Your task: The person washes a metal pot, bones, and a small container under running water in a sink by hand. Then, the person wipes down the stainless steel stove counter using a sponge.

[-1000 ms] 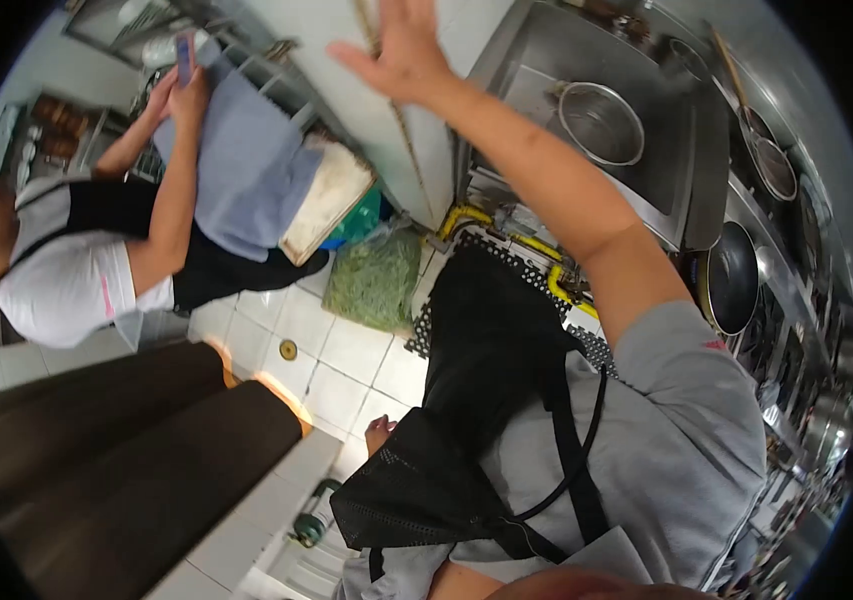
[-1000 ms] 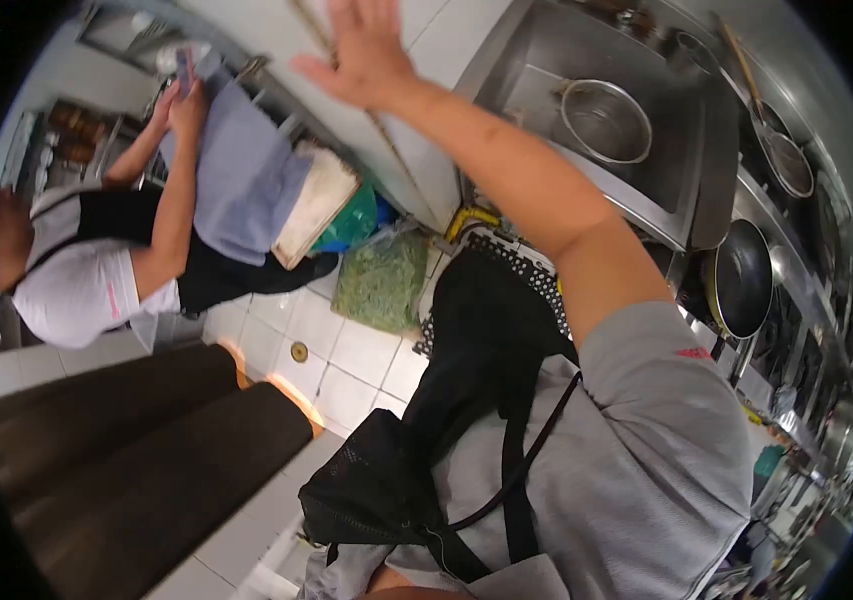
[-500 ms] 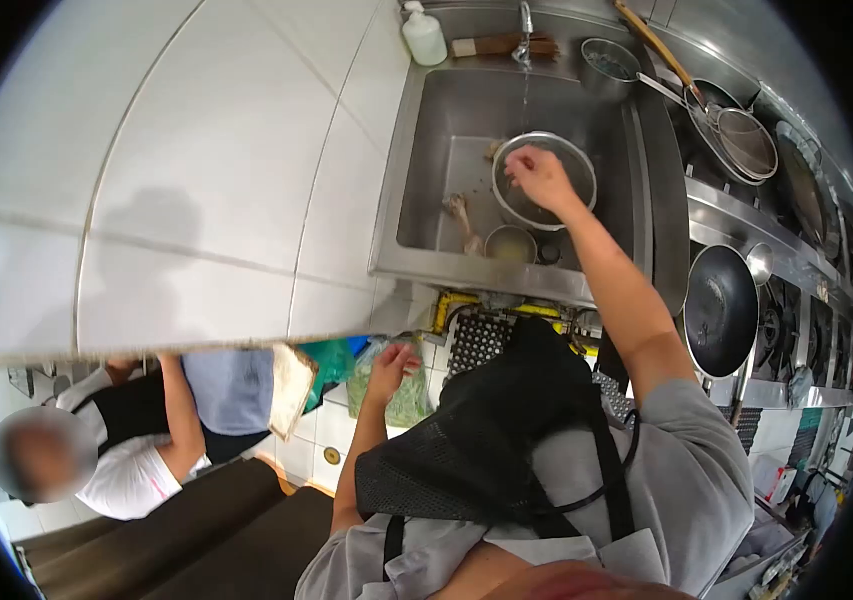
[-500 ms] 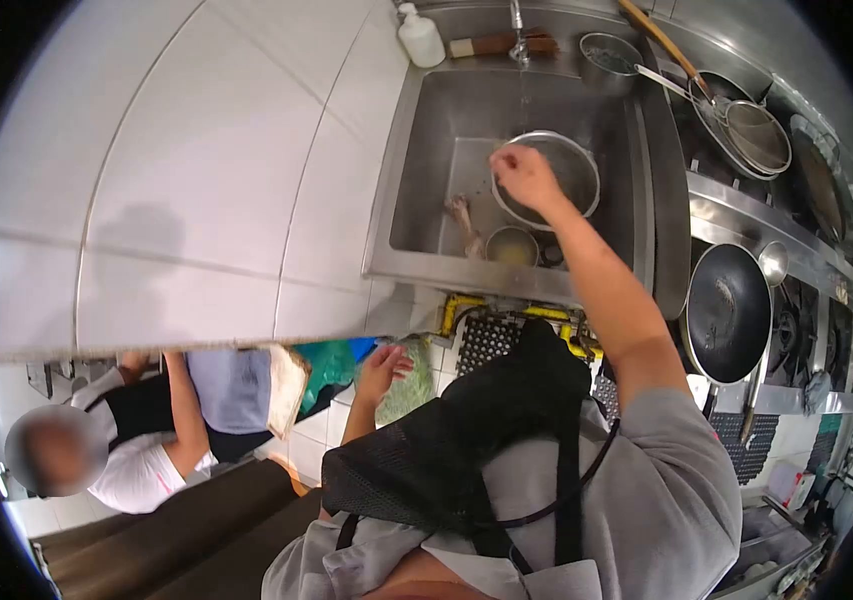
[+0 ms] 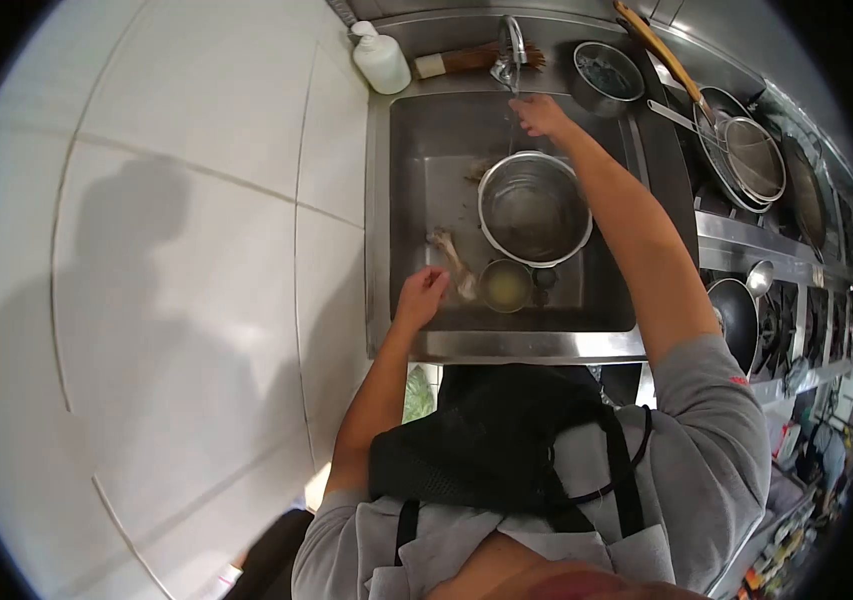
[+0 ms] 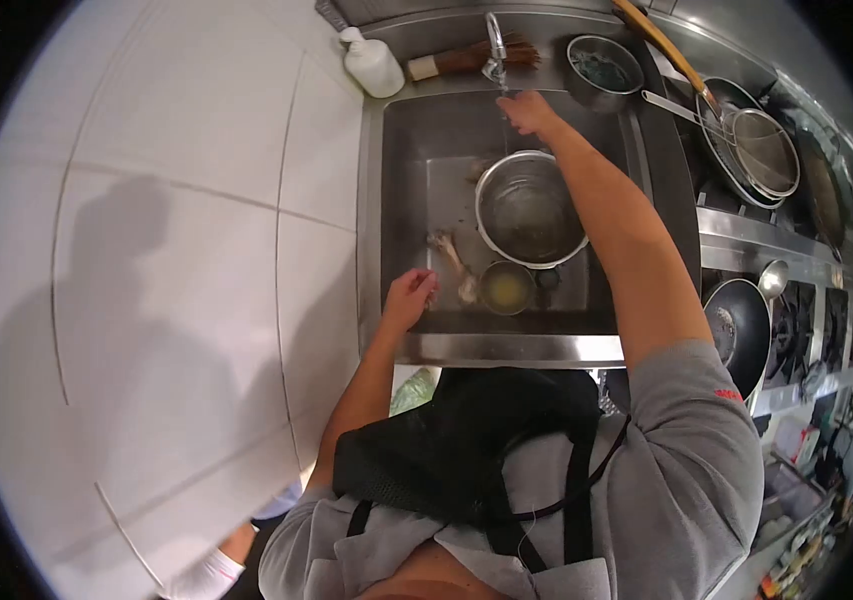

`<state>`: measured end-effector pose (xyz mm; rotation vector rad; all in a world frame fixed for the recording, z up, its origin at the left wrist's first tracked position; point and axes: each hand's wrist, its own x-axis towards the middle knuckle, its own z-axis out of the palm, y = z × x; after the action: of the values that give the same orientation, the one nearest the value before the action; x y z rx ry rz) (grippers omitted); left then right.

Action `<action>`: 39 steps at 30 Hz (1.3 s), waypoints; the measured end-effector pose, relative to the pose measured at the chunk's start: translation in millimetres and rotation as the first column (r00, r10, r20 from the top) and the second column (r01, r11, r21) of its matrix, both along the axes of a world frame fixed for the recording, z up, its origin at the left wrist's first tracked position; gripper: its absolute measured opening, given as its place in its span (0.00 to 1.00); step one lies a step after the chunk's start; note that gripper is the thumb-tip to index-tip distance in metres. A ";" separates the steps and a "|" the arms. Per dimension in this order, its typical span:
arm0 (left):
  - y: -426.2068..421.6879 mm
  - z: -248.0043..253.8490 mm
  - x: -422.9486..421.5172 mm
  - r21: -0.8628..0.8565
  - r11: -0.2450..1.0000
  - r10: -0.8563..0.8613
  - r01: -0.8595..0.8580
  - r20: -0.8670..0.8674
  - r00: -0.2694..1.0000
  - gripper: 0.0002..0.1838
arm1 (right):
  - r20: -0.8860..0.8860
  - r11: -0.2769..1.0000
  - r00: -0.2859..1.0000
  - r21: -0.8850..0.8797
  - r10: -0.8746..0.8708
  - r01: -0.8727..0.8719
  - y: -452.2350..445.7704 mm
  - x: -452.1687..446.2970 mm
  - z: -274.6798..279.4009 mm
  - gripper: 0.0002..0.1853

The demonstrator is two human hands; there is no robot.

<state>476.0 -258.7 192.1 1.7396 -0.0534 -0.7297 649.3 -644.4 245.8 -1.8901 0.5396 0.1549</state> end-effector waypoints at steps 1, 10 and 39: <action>-10.0 -11.7 17.8 -0.035 0.999 0.015 -0.015 0.002 1.000 0.11 | -0.029 0.999 1.000 -0.038 -0.012 0.011 -4.4 14.8 -13.4 0.31; -84.7 -180.2 95.1 0.326 0.927 -0.205 0.188 0.019 0.979 0.25 | 0.025 0.985 0.999 -0.165 -0.043 0.046 -14.1 79.0 -6.3 0.32; -280.0 -29.6 203.9 0.916 0.376 -0.923 0.136 0.358 0.144 0.11 | -0.186 0.662 0.963 -0.750 -0.194 -0.011 -170.3 21.4 7.4 0.24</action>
<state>679.9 -538.7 162.6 2.7864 -1.6111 -0.2207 670.7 -814.7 253.2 -2.6680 0.9860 0.1107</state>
